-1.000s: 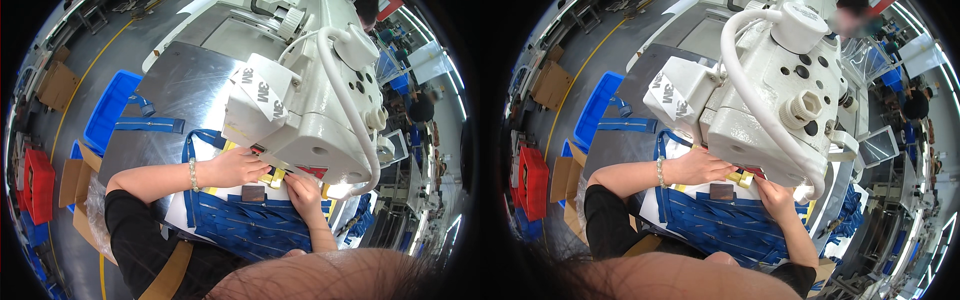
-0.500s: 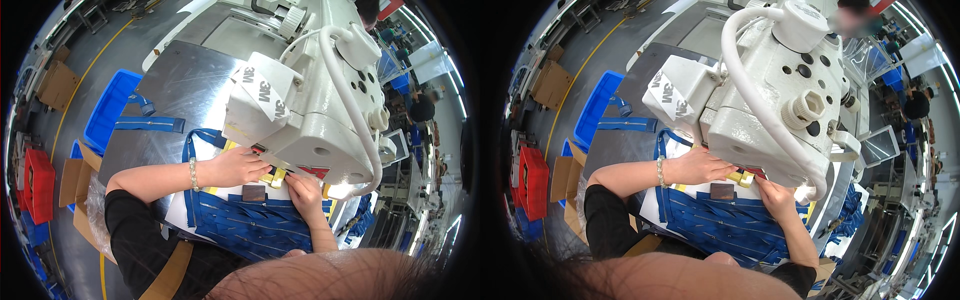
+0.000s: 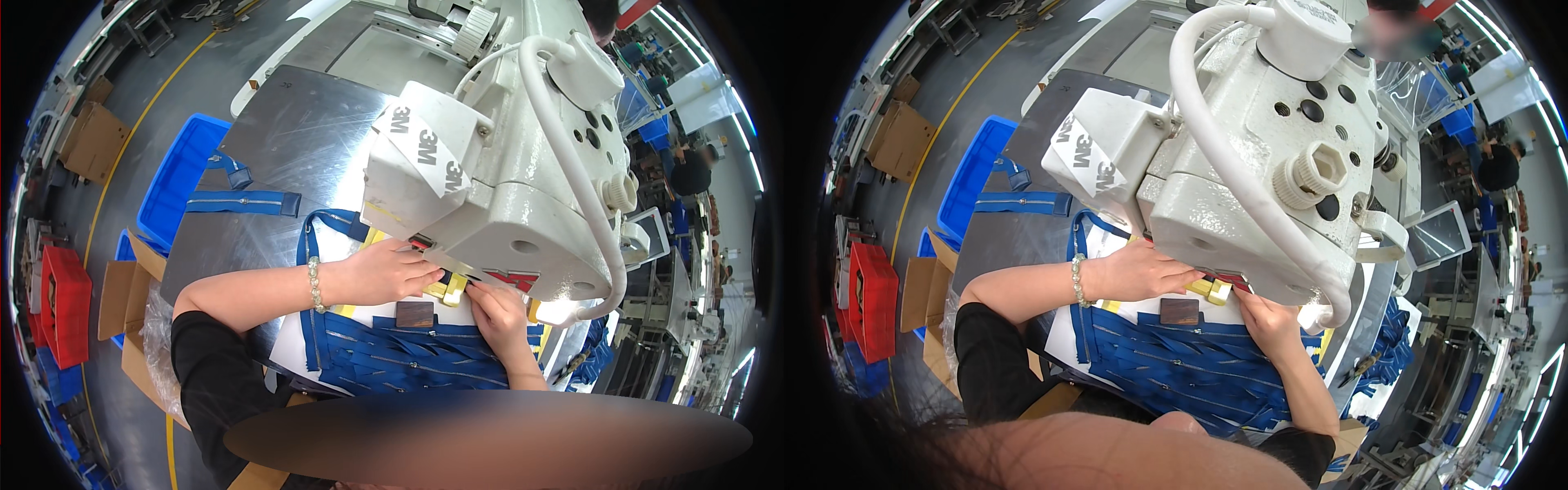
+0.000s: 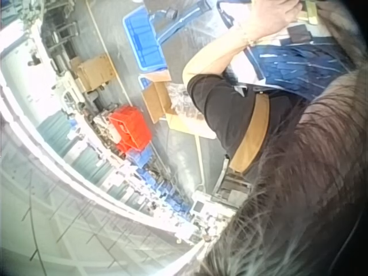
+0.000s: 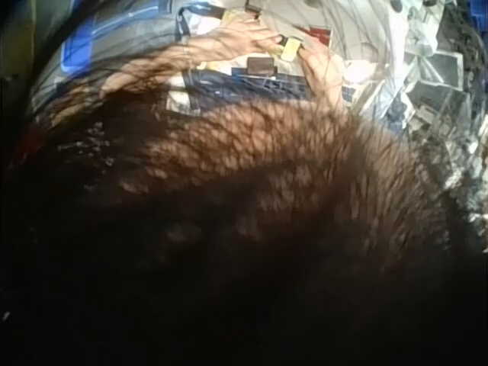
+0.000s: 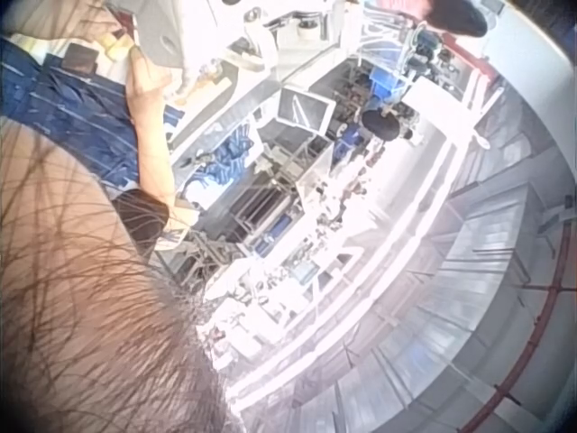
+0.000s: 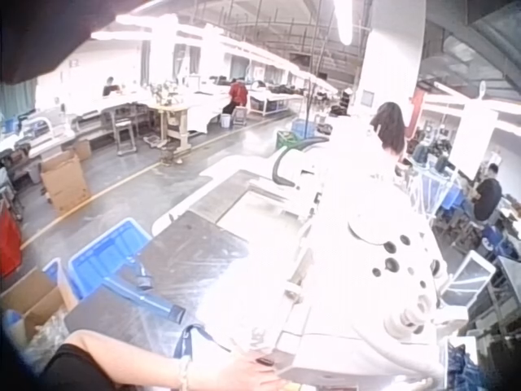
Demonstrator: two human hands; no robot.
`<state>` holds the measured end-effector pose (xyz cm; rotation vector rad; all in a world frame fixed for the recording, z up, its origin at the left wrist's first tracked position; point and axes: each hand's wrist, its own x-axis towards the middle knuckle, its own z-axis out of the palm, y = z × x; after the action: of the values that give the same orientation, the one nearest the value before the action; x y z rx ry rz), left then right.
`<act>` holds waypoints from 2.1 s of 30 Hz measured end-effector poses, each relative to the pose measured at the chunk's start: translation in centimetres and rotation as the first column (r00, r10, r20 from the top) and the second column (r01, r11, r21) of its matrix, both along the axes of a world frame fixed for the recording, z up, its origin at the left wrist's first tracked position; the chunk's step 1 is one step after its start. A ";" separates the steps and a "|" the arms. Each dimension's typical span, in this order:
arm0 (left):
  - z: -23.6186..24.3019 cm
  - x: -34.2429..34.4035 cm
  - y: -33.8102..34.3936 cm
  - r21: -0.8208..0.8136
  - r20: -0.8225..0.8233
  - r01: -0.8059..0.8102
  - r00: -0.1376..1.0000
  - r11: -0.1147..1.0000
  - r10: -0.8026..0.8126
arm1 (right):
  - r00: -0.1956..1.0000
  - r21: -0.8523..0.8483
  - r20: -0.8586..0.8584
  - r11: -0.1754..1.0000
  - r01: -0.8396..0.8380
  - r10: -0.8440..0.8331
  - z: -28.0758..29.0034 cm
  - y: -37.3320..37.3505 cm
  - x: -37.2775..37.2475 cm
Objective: The recorder uses an industrial sewing machine to sew together blue strips of material.
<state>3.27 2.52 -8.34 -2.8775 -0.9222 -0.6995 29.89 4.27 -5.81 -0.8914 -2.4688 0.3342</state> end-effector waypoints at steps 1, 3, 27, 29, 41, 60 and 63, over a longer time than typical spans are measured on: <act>0.1 0.0 0.0 -0.001 -0.001 0.001 1.000 1.000 -0.001 | 1.000 -0.001 -0.001 1.000 0.001 -0.001 0.0 0.0 0.0; 0.2 0.1 0.1 0.012 0.013 -0.004 1.000 1.000 0.004 | 1.000 -0.027 0.008 1.000 0.017 -0.016 0.0 -0.1 0.0; 0.1 -0.6 0.5 -0.105 0.034 0.002 0.999 0.994 0.002 | 0.982 0.186 0.180 0.978 -0.095 0.061 0.7 0.4 0.2; -0.3 -0.6 0.7 -0.133 0.031 0.010 0.999 0.991 -0.006 | 0.981 0.171 0.185 0.981 -0.094 0.061 0.7 0.2 0.3; 1.1 -1.3 1.1 -0.201 0.004 0.028 1.000 0.979 -0.028 | 0.983 0.192 0.166 0.975 -0.108 0.076 0.8 0.4 0.1; 0.4 -1.2 1.1 -0.269 0.016 0.034 0.999 0.963 -0.031 | 0.987 0.163 0.155 0.984 -0.078 0.052 0.7 0.1 0.0; 0.3 -1.2 0.8 -0.291 0.003 0.003 1.000 0.957 -0.002 | 0.985 0.259 0.156 0.960 -0.106 0.067 1.2 0.3 -0.4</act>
<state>2.04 3.27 -8.06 -3.1304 -1.1088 -0.6135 29.50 4.54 -4.65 -0.7181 -2.6121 -0.0390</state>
